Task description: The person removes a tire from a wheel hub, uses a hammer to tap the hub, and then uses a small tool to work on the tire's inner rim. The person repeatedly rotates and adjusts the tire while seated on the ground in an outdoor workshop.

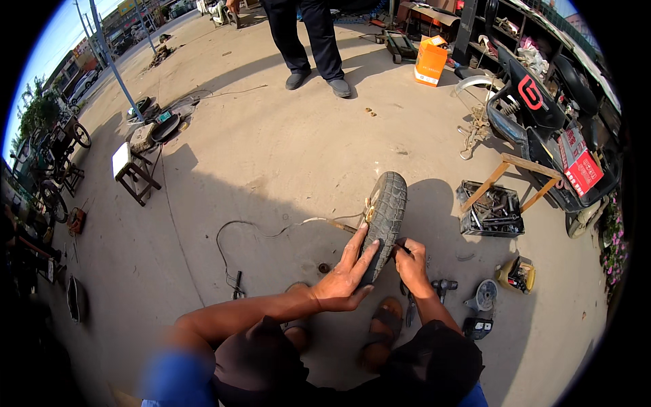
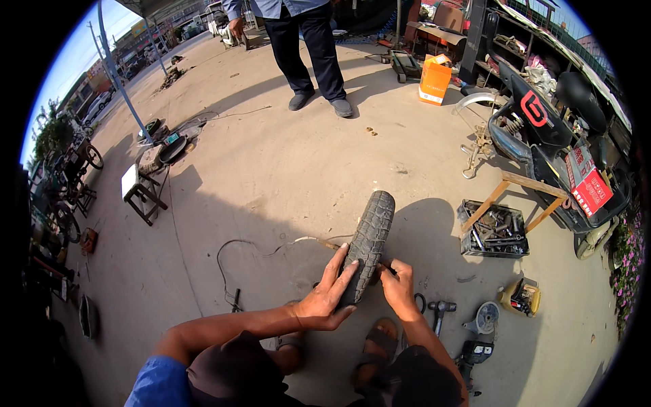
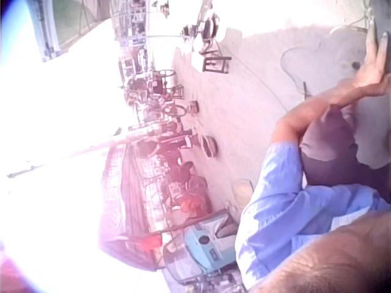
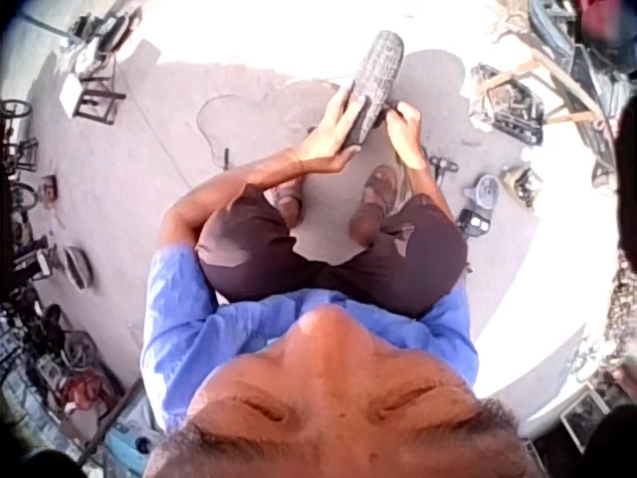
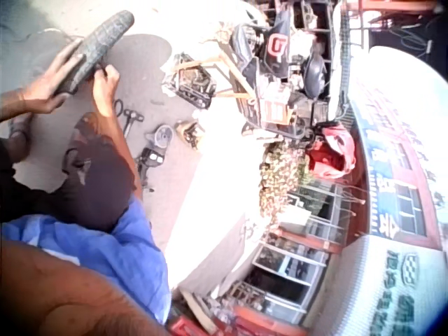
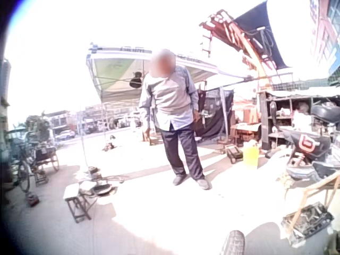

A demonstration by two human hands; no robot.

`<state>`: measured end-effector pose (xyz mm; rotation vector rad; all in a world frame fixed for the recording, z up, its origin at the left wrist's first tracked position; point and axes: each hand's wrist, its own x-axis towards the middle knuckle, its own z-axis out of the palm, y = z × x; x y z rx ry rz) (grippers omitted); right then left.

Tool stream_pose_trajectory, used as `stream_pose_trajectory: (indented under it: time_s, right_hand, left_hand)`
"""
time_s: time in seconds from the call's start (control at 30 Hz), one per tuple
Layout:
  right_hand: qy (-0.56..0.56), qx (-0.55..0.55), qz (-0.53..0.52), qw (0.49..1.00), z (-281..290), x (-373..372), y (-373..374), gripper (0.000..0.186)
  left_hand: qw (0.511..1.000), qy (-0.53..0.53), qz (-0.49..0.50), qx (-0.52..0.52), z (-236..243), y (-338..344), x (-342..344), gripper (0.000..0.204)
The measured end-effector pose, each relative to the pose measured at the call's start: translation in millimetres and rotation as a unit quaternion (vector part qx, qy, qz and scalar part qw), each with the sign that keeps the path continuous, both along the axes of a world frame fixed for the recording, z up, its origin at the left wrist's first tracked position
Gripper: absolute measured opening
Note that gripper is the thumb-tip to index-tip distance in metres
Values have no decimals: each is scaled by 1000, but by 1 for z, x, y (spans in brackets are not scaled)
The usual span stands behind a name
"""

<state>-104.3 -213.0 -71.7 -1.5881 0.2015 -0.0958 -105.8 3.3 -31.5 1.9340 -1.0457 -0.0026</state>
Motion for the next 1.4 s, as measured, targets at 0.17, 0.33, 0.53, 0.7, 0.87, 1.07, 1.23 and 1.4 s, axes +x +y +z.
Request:
stream_pose_trajectory:
  time_s: [0.17, 0.33, 0.53, 0.7, 0.87, 1.07, 1.23, 1.4]
  right_hand:
    - [87, 116, 22, 989, -3, 0, -8, 16]
    - [-232, -338, 52, 910, -33, -4, -50, 9]
    - [76, -48, 23, 996, -15, -8, -55, 12]
    - [148, 40, -44, 987, -16, -17, -60, 21]
    - [187, 51, -79, 978, -17, -27, -65, 29]
    - [212, 66, -114, 968, -17, -33, -70, 40]
    - [196, 71, -93, 974, -19, -36, -73, 42]
    - [182, 83, -88, 976, -18, -31, -70, 38]
  left_hand:
    - [997, -67, -21, -34, -21, -1, -8, 91]
    - [988, -78, -119, -61, -37, -19, -19, 102]
    - [978, -141, -144, -58, -53, -43, -26, 67]
    - [975, -178, -125, -41, -40, -43, -22, 29]
    - [971, -210, -111, -36, -43, -46, -20, 41]
    - [969, -216, -114, -14, -41, -46, -23, 36]
    - [969, -222, -102, -34, -45, -48, -24, 34]
    - [969, -223, -100, -22, -46, -48, -25, 36]
